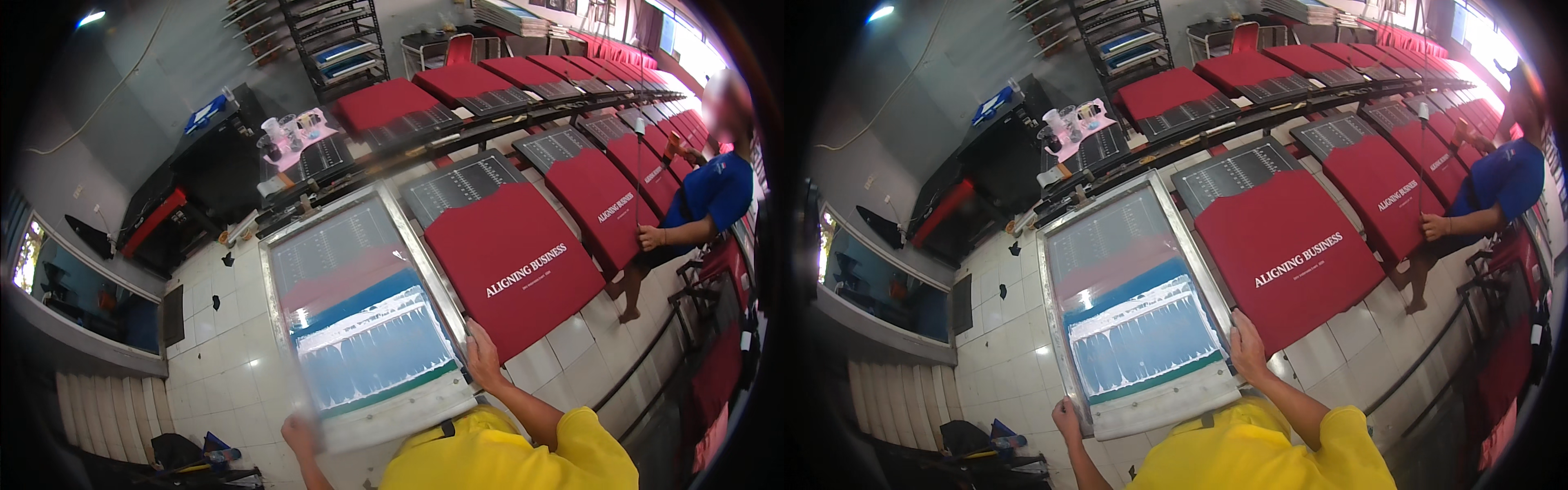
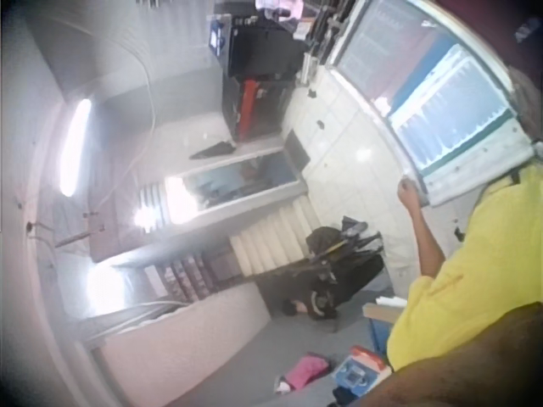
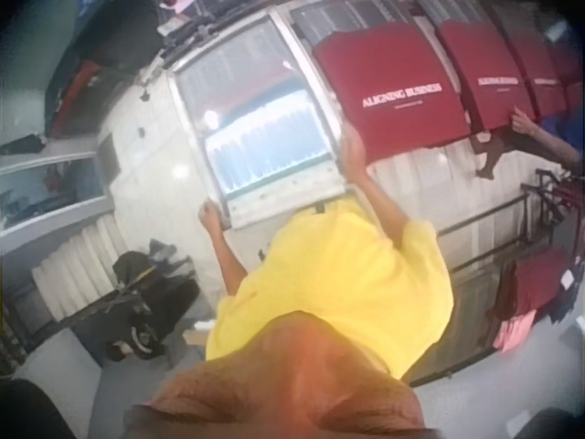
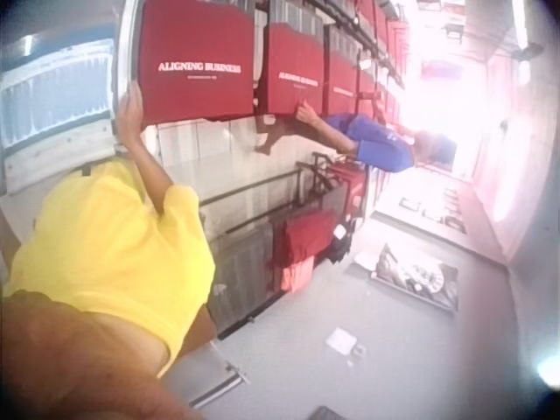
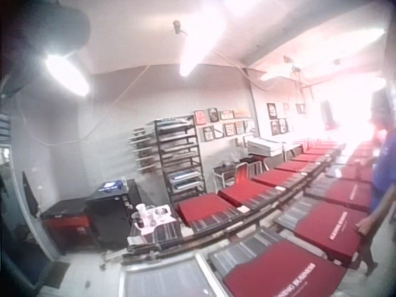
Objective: The person uses a squeegee to spread white ink across a mesh screen, printing a logo onto several red shirts that are aligned on a large printing press.
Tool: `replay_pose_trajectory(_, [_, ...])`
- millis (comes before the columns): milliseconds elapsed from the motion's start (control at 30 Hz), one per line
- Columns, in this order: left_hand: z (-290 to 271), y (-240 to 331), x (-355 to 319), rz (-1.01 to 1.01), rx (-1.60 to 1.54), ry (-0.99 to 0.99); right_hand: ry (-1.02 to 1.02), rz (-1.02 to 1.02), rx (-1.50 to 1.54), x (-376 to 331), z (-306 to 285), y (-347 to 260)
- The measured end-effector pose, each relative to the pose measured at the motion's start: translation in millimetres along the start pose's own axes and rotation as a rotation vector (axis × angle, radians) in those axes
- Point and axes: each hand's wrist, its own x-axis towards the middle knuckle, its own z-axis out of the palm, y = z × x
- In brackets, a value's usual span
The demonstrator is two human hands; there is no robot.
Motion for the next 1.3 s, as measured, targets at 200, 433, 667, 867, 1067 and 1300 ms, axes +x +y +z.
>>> replay_pose_trajectory(200, [-5.8, 42.2, -9.7, 0.216, -0.009, 0.090, 0.061, -0.155, -0.056, -1.0, -3.0, -5.0])
replay_pose_trajectory(433, [-54.9, 146.0, -83.0, 0.193, -0.109, -1.238, -0.498, -0.492, -0.166, -23.8, -5.1, -64.9])
replay_pose_trajectory(667, [23.2, 80.5, -122.2, 0.271, 0.115, -1.418, -0.843, -0.917, -0.592, -66.2, 8.5, -92.1])
replay_pose_trajectory(867, [40.1, 63.9, -130.0, 0.198, -0.069, -1.324, -0.838, -0.711, -0.777, -52.8, 37.5, -133.3])
replay_pose_trajectory(1067, [70.3, 27.1, -134.7, -0.185, -0.397, -1.289, -0.636, -0.781, -0.738, -59.6, 49.0, -124.1])
replay_pose_trajectory(1300, [83.1, 20.5, -141.5, -0.249, -0.449, -1.140, -0.430, -0.871, -0.739, -9.7, 74.3, -132.9])
